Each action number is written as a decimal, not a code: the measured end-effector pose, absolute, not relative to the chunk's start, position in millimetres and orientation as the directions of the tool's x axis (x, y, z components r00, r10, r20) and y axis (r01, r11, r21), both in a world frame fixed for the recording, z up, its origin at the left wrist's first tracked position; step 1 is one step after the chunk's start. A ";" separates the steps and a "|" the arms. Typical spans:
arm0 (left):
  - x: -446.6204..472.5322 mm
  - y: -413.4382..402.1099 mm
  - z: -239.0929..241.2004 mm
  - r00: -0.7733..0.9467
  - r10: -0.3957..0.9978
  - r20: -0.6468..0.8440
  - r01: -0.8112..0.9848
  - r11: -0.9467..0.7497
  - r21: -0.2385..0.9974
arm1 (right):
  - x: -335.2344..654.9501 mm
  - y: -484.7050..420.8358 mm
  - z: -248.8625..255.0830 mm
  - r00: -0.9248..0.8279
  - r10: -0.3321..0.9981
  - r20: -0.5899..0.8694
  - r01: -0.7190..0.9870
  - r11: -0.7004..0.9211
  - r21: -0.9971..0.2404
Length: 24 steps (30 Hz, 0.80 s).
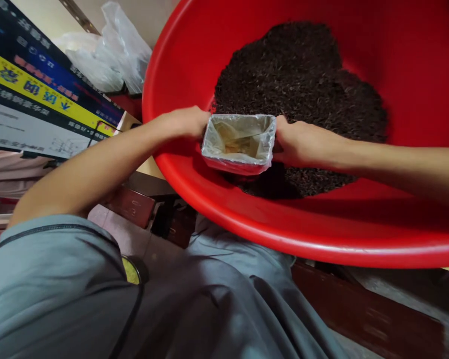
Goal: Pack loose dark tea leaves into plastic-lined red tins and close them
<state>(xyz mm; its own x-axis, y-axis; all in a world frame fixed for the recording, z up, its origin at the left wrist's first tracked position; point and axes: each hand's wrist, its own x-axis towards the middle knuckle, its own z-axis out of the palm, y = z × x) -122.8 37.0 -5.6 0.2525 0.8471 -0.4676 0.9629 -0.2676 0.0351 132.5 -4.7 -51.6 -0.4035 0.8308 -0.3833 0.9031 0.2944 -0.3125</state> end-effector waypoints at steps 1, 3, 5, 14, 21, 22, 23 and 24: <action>-118.9 38.2 13.3 0.201 0.883 -0.424 0.957 -0.270 -0.107 | 134.1 -2.2 -47.3 -0.399 0.838 -0.372 0.915 0.338 -0.221; -107.0 38.0 50.3 0.309 0.918 -0.247 0.906 -0.363 -0.215 | 138.6 5.5 -40.0 -0.374 0.868 -0.326 0.927 0.346 -0.142; -90.5 35.0 74.4 0.494 0.833 -0.250 0.833 -0.536 -0.139 | 144.9 16.1 -35.0 -0.370 0.900 -0.232 0.926 0.336 -0.172; -40.9 55.1 18.6 0.485 0.592 -0.643 0.736 -0.674 -0.065 | 162.8 8.1 4.4 -0.562 0.729 0.391 0.678 0.677 -0.286; -50.4 41.7 11.6 0.496 0.665 -0.558 0.832 -0.547 0.087 | 125.5 -53.3 -15.1 -0.951 0.286 0.118 0.296 0.952 0.074; -50.8 37.9 10.4 0.496 0.675 -0.546 0.840 -0.533 0.104 | 124.1 -55.8 -20.0 -0.957 0.280 0.081 0.284 0.957 0.053; -51.0 34.7 9.0 0.502 0.681 -0.533 0.843 -0.524 0.124 | 123.7 -56.7 -23.7 -0.962 0.268 0.058 0.269 0.963 0.026; -50.9 32.4 7.7 0.512 0.685 -0.518 0.843 -0.518 0.146 | 124.1 -56.2 -26.2 -0.965 0.256 0.049 0.257 0.966 0.004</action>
